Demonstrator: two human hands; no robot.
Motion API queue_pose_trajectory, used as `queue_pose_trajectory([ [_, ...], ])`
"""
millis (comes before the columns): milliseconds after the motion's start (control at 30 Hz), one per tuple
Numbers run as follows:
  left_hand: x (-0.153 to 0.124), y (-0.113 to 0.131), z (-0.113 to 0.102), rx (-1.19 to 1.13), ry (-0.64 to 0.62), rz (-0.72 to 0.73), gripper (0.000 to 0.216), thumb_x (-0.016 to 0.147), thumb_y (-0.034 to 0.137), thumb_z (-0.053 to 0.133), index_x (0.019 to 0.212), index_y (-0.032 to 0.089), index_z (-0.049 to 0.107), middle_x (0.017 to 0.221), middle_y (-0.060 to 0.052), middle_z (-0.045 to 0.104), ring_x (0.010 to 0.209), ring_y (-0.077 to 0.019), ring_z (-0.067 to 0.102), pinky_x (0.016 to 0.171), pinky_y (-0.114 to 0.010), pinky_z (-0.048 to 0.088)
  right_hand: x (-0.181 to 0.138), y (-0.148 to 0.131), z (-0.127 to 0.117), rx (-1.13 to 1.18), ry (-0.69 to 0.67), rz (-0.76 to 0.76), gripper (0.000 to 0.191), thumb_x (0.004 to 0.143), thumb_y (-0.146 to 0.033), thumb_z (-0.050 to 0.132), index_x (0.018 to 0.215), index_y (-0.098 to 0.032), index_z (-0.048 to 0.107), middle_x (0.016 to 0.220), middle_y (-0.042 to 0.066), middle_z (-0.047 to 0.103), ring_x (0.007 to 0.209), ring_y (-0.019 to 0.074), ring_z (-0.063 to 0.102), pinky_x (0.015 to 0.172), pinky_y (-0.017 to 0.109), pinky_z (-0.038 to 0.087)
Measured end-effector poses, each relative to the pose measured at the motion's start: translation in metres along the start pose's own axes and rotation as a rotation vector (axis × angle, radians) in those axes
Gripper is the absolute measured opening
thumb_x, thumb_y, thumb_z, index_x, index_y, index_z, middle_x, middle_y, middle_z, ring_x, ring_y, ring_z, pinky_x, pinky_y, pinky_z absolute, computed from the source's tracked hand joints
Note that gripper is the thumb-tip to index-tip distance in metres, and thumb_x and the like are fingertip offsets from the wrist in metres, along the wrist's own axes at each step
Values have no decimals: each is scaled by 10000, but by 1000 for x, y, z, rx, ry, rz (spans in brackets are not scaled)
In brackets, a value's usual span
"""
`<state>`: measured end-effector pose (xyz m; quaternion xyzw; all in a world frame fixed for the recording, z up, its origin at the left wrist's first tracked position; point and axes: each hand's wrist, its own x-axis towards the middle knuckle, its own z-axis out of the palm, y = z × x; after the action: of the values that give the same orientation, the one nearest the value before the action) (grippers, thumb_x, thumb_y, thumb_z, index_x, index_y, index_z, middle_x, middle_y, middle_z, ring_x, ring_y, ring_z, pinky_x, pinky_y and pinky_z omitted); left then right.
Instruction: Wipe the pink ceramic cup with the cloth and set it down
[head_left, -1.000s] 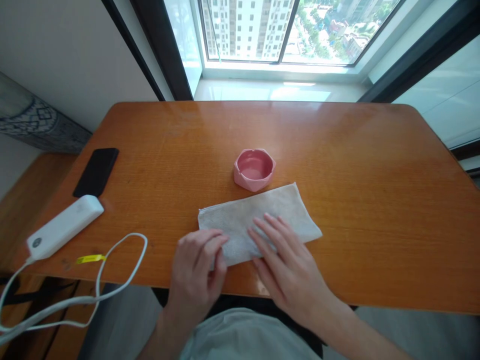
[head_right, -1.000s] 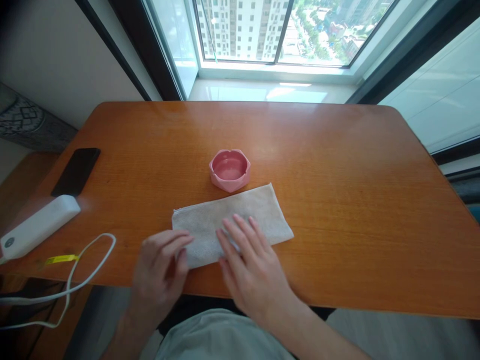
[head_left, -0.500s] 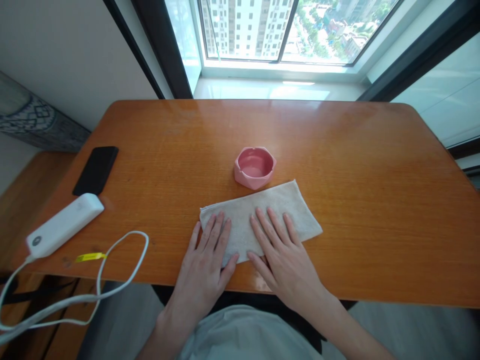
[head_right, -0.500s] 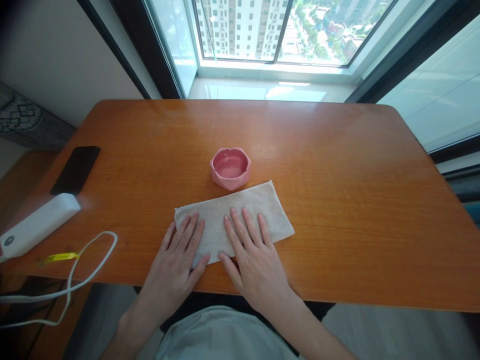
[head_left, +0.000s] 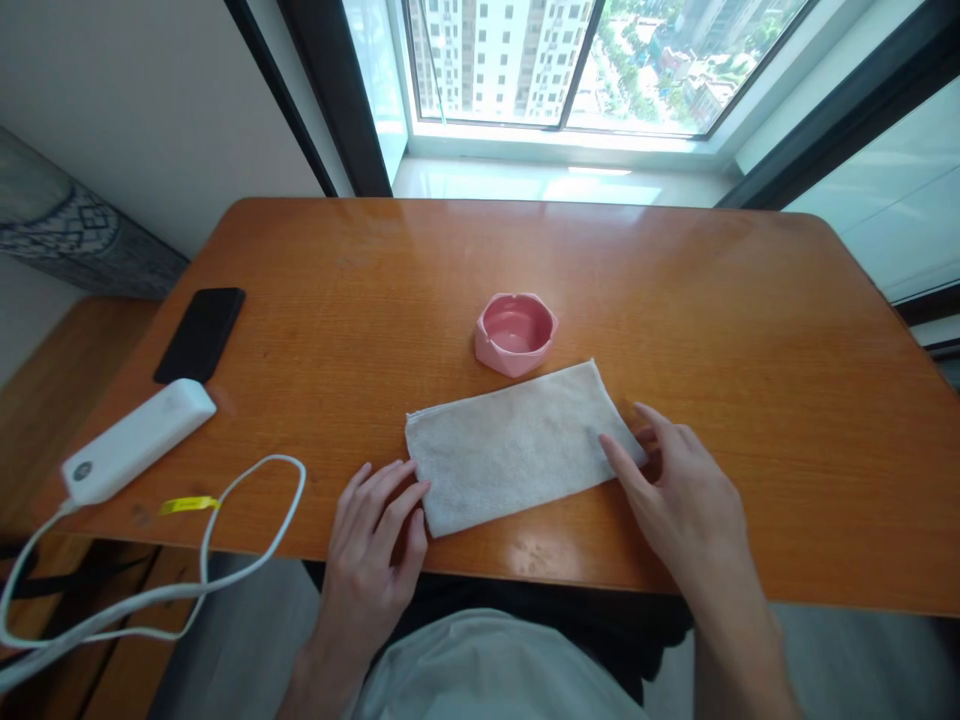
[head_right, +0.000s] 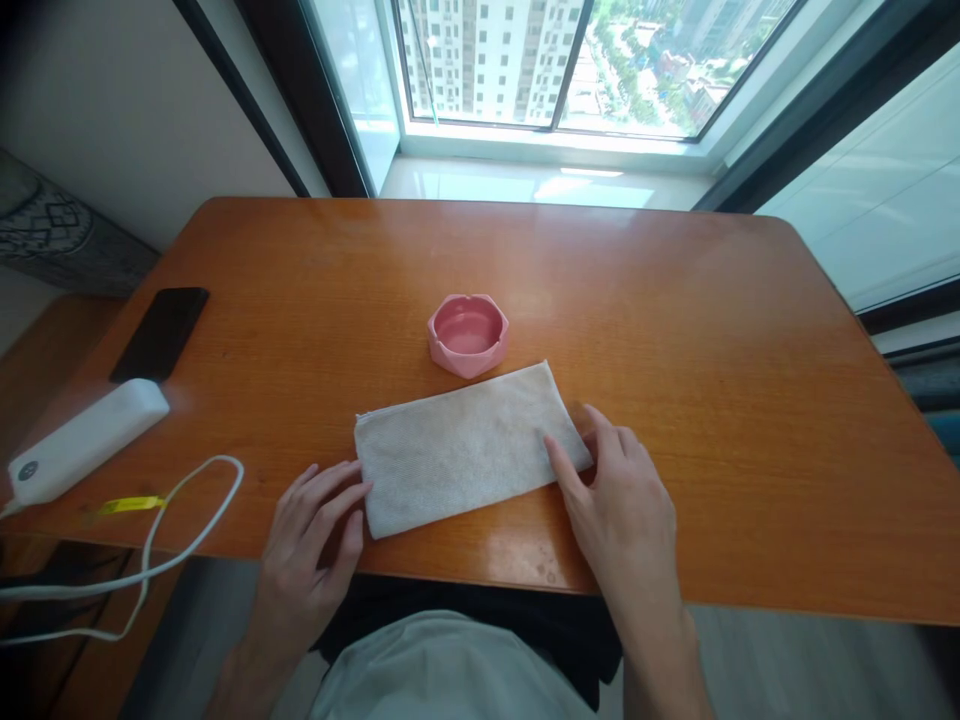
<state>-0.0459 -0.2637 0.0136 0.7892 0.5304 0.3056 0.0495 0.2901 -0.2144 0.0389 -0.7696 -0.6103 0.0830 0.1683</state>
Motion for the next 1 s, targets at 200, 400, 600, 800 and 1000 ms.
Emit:
queue_pose_trajectory([
  [200,23,14,3,-68,47,31,356,1046,17,610,1356,176,681,1446,-129,713,1412,-228,650,1370,-488,424,-5,-4,-1,136,-47,65,573,1038,-748,525,1105,-239,778,1107,112,794,984,332,741,868,483,552],
  [400,57,34,18,-54,-142,84,361,1107,158,578,1459,211,639,1546,-107,706,1516,-271,610,1356,-536,445,-21,1,-13,96,-13,246,728,996,-833,525,1376,-241,714,1102,101,830,889,327,770,775,447,504],
  [600,86,30,40,209,-266,-21,494,1144,357,577,1602,172,583,1658,-206,628,1478,-412,628,1167,-586,540,-29,-2,-11,257,-58,274,808,970,-842,592,1479,-222,696,919,73,828,784,308,778,730,416,525],
  [800,69,28,9,164,-302,-98,484,1182,508,513,1534,193,624,1132,-69,812,870,-242,740,825,-401,554,-19,-16,-1,245,-24,254,667,1011,-750,633,1461,-267,729,964,49,827,777,275,753,772,422,516],
  [1000,80,25,19,140,-278,-169,409,1171,449,552,1458,180,665,1235,-96,780,1127,-295,718,986,-445,563,-2,-30,8,321,-39,159,552,1036,-618,644,1442,-258,746,1082,74,825,921,292,772,887,471,560],
])
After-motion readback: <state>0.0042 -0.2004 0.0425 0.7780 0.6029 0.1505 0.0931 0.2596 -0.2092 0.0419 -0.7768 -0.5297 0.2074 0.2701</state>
